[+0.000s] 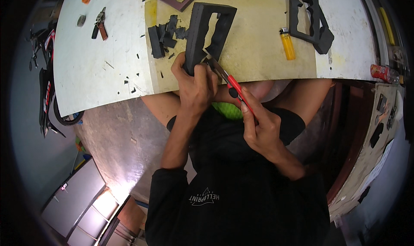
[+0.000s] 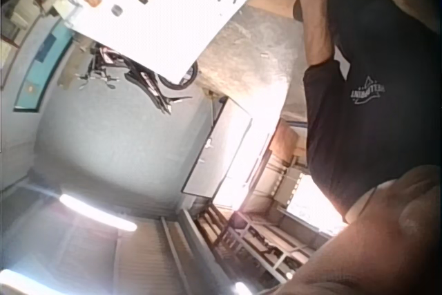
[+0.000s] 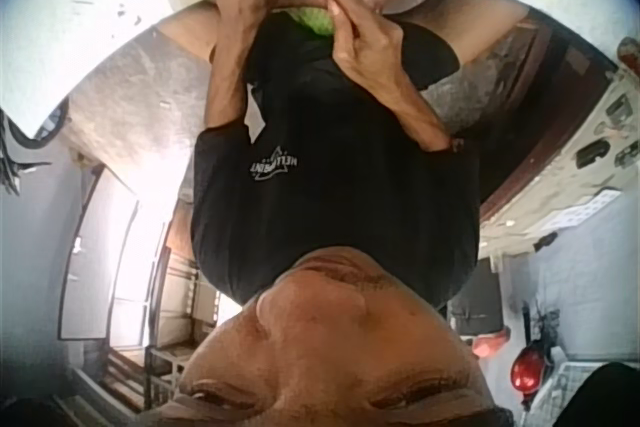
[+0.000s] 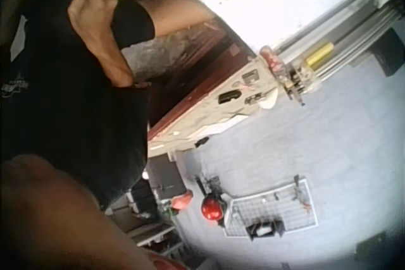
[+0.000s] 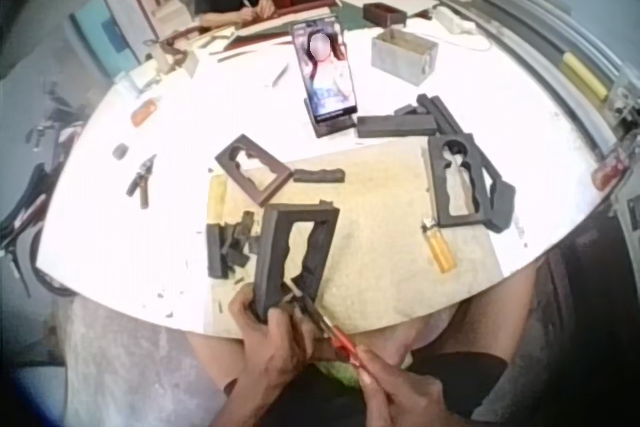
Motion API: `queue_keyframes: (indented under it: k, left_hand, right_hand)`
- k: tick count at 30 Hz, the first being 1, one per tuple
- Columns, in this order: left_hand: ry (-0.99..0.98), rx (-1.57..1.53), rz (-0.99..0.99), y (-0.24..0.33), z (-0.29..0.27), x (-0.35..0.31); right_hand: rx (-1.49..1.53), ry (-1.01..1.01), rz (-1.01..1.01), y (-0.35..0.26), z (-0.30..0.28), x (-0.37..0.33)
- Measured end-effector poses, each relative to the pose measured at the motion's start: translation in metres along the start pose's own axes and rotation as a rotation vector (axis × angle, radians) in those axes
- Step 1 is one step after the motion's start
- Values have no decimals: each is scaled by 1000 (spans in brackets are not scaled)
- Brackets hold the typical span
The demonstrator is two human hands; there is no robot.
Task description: The person cuts a black foam frame using a red utility knife, then uses scissors to trim the edges. They use a lighter to heat and smooth the cut edges of the foam. Another person is visible working at a separate table in the background.
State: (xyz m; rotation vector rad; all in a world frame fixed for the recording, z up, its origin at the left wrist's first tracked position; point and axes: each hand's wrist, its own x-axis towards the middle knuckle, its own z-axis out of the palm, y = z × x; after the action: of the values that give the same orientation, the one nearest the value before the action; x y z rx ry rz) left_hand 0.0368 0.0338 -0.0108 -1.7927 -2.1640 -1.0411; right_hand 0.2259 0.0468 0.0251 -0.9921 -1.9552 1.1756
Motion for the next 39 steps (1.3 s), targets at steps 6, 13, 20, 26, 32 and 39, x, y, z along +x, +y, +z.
queue_keyframes:
  k: [6,13,20,26,32,39]
  left_hand:
    - [28,32,56,-5,2,-1]
    - [10,10,39,-7,3,-5]
    - [-5,27,64,-8,5,-9]
    - [-11,27,66,-9,6,-12]
    - [26,23,75,-8,5,-11]
    - [82,17,88,-10,9,-13]
  right_hand:
    - [-90,39,-97,1,4,5]
    - [-132,-3,-28,-6,-3,8]
    - [-61,-33,91,-17,-13,7]
    - [-22,-58,99,-15,-17,2]
    - [46,-73,192,-15,-19,-7]
    - [-29,76,-12,-1,10,1]
